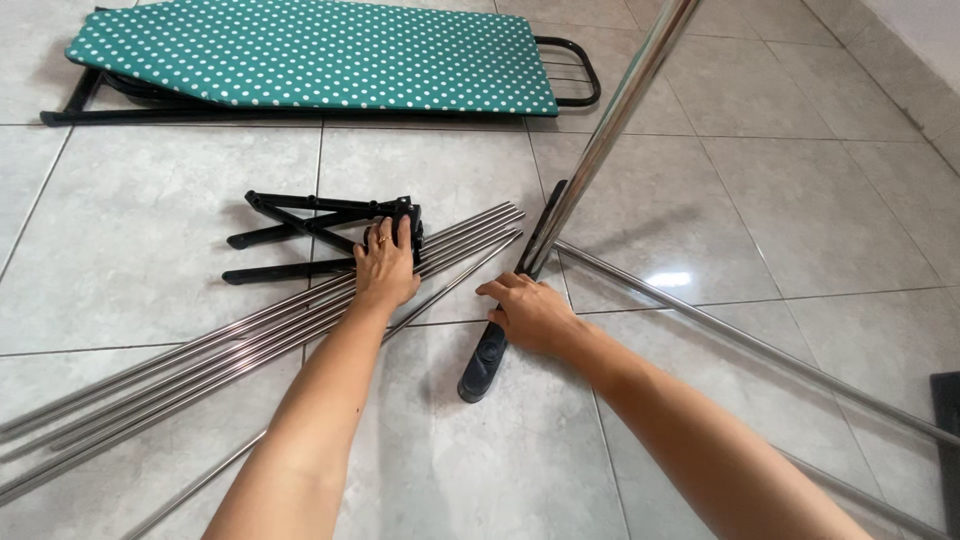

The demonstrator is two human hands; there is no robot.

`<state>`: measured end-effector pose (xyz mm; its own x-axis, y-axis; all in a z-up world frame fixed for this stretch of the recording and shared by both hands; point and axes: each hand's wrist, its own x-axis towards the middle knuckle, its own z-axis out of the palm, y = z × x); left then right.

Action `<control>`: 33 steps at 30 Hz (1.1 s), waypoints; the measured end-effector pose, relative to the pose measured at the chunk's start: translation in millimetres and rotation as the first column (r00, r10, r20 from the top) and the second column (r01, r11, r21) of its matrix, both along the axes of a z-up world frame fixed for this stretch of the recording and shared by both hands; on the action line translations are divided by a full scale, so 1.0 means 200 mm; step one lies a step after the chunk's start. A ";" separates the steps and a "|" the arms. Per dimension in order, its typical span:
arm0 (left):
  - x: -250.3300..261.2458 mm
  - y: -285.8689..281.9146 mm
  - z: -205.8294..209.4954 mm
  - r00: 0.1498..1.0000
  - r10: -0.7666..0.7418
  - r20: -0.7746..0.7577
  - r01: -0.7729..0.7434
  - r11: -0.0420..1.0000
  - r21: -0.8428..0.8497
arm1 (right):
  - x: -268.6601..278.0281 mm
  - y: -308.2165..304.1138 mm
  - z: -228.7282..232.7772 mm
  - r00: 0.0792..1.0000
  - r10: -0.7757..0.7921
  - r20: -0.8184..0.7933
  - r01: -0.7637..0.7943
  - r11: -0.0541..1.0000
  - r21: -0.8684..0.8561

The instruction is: The person assembles a metal frame by inserting multiple metal rods into black plastic connectors and attaching a black plastic top bracket. The person works on a tiled floor, handling rods and connectors by hand to build the structure.

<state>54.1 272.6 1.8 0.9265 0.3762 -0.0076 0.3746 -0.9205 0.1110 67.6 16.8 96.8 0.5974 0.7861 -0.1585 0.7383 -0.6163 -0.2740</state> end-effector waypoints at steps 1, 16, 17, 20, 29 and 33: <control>0.00 0.00 0.00 1.000 0.007 -0.016 -0.007 1.000 -0.024 | 0.00 -0.01 0.01 1.000 -0.015 -0.017 0.014 1.000 -0.006; -0.17 -0.41 0.52 0.932 -0.227 0.281 0.209 0.974 0.092 | -0.05 -0.31 0.20 0.985 -0.123 -0.123 0.153 0.949 0.276; -0.19 -0.50 0.58 0.921 -0.207 0.330 0.202 0.978 0.052 | -0.05 -0.35 0.22 0.978 -0.136 -0.161 0.180 0.937 0.299; -0.27 -0.75 0.75 0.891 -0.166 0.422 0.233 0.966 -0.113 | -0.05 -0.45 0.29 0.966 -0.149 -0.210 0.215 0.916 0.338; -0.24 -1.31 1.00 0.847 -0.088 0.524 0.381 0.789 -0.483 | -0.10 -0.97 0.53 0.862 -0.215 -0.459 0.420 0.810 0.408; -0.08 -1.55 1.05 0.801 -0.055 0.595 0.536 0.508 -0.674 | -0.07 -1.14 0.61 0.856 -0.300 -0.421 0.481 0.760 0.437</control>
